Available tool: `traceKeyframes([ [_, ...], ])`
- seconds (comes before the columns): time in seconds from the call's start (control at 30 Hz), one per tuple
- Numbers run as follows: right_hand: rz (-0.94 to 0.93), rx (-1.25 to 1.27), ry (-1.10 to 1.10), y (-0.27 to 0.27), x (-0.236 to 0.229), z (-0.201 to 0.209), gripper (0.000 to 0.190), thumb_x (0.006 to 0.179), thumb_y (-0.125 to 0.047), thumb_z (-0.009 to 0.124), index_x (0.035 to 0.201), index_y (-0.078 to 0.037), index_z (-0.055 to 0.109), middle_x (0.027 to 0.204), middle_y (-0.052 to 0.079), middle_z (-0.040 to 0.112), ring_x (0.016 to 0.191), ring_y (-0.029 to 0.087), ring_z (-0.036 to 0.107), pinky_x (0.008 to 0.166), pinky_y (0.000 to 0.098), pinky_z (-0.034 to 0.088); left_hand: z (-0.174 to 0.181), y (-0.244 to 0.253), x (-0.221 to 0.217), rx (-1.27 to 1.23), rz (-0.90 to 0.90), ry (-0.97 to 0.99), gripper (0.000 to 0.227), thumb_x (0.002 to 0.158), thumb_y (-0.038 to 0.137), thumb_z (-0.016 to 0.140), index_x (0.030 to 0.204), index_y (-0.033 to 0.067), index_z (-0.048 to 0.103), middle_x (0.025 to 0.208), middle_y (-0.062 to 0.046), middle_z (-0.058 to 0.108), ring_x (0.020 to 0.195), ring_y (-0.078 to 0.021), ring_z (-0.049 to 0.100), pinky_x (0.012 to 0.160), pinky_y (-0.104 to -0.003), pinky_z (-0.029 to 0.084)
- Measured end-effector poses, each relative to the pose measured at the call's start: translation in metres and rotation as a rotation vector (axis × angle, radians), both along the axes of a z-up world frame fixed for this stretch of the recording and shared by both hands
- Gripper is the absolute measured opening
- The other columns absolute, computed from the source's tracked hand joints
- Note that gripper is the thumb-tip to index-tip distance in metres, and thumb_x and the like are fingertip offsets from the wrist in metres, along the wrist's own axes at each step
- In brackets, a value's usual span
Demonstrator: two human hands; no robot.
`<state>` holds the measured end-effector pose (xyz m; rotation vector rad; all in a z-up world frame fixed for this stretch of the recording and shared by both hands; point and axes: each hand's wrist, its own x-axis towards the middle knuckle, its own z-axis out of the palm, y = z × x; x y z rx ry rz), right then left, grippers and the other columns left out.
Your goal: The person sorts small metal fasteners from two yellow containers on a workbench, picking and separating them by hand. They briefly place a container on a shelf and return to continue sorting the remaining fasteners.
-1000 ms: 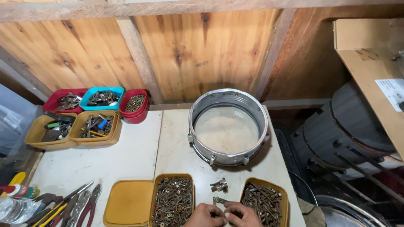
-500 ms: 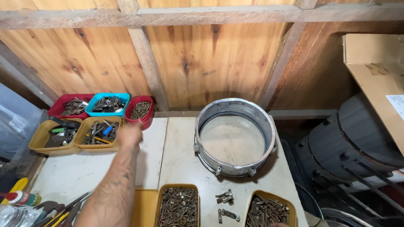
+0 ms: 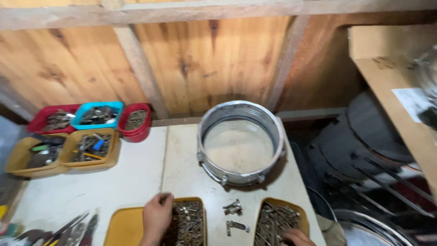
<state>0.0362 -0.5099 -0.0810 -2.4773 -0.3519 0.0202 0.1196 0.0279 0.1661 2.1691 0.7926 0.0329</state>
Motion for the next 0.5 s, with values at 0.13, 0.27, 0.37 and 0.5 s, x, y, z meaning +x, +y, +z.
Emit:
traceKeyframes([
  [0.13, 0.112, -0.093, 0.063, 0.052, 0.034, 0.110, 0.048, 0.086, -0.037, 0.079, 0.132, -0.027, 0.070, 0.153, 0.006, 0.050, 0.143, 0.032, 0.043, 0.115, 0.0495, 0.037, -0.061, -0.055, -0.051, 0.192, -0.182, 0.196, 0.040, 0.078, 0.054, 0.066, 0.113, 0.0388, 0.079, 0.113, 0.001, 0.080, 0.111, -0.0246, 0.074, 0.100, -0.036, 0.057],
  [0.27, 0.218, -0.391, 0.576, 0.119, 0.039, 0.258, 0.059, 0.100, -0.056, 0.056, 0.155, -0.041, 0.043, 0.172, -0.004, 0.004, 0.159, 0.030, 0.000, 0.126, 0.0580, 0.007, -0.033, -0.107, -0.088, 0.137, -0.410, 0.309, 0.027, 0.090, 0.046, 0.066, 0.113, 0.0361, 0.076, 0.112, 0.014, 0.080, 0.101, -0.0068, 0.077, 0.099, -0.024, 0.062],
  [0.37, 0.272, -0.476, 0.348, 0.107, 0.041, 0.229, 0.053, 0.097, -0.057, 0.057, 0.146, -0.039, 0.053, 0.165, -0.003, 0.028, 0.154, 0.033, 0.014, 0.123, 0.0601, 0.008, -0.076, -0.113, -0.096, 0.220, -0.505, 0.097, 0.023, 0.085, 0.043, 0.067, 0.100, 0.0303, 0.078, 0.099, 0.010, 0.078, 0.089, -0.0128, 0.074, 0.082, -0.030, 0.060],
  [0.5, 0.257, -0.498, 0.216, 0.087, 0.038, 0.240, 0.047, 0.095, -0.050, 0.061, 0.140, -0.034, 0.060, 0.157, -0.001, 0.042, 0.147, 0.027, 0.032, 0.121, 0.0647, 0.006, -0.077, -0.104, -0.097, 0.273, -0.581, 0.285, 0.031, 0.093, 0.049, 0.063, 0.118, 0.0333, 0.071, 0.113, 0.014, 0.075, 0.100, -0.0081, 0.074, 0.098, -0.030, 0.063],
])
